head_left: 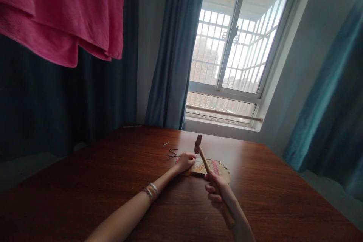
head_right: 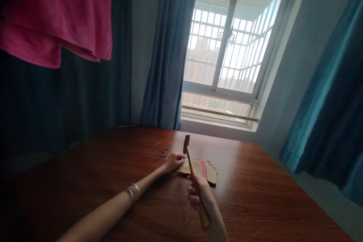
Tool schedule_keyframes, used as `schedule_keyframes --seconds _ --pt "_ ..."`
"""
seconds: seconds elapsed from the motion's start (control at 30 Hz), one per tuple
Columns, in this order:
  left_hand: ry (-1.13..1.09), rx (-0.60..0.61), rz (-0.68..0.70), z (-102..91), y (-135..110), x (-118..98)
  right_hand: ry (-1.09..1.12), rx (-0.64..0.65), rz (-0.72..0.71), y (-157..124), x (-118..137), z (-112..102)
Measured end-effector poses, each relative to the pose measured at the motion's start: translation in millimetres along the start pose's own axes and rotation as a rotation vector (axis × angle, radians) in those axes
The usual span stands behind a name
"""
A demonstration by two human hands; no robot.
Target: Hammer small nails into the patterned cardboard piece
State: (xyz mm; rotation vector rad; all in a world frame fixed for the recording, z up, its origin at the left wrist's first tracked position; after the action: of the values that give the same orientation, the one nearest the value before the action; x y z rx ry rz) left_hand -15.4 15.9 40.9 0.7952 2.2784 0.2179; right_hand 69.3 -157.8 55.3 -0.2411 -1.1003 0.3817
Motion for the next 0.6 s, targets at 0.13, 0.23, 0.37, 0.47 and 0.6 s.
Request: schedule_keyframes --seconds 0.13,0.23,0.37,0.47,0.6 --pt "-0.005 0.009 -0.004 0.6 0.1 2.2 0.003 0.013 -0.005 4.2 0.7 -1.5" --pt "-0.016 0.007 -0.005 1.7 0.7 4.5 0.003 0.014 -0.012 5.1 0.9 -2.8" --pt "-0.033 0.013 -0.017 3.4 1.7 6.9 -0.006 -0.003 0.006 5.2 -1.0 -3.7" --pt "-0.037 0.022 -0.032 3.9 1.7 7.2 0.006 -0.015 -0.002 5.9 -0.4 -4.6" --pt "-0.032 0.025 -0.039 3.7 1.3 6.2 0.016 -0.011 0.003 7.4 -0.3 -6.7"
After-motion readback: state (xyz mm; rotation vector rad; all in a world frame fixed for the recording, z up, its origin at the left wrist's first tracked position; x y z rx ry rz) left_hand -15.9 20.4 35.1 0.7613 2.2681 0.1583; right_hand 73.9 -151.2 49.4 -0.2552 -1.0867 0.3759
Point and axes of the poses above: each hand's wrist, its own y-axis towards the middle knuckle, its own z-axis out of the palm, x = y × z, the point moved 7 cm from there along y, towards the middle knuckle
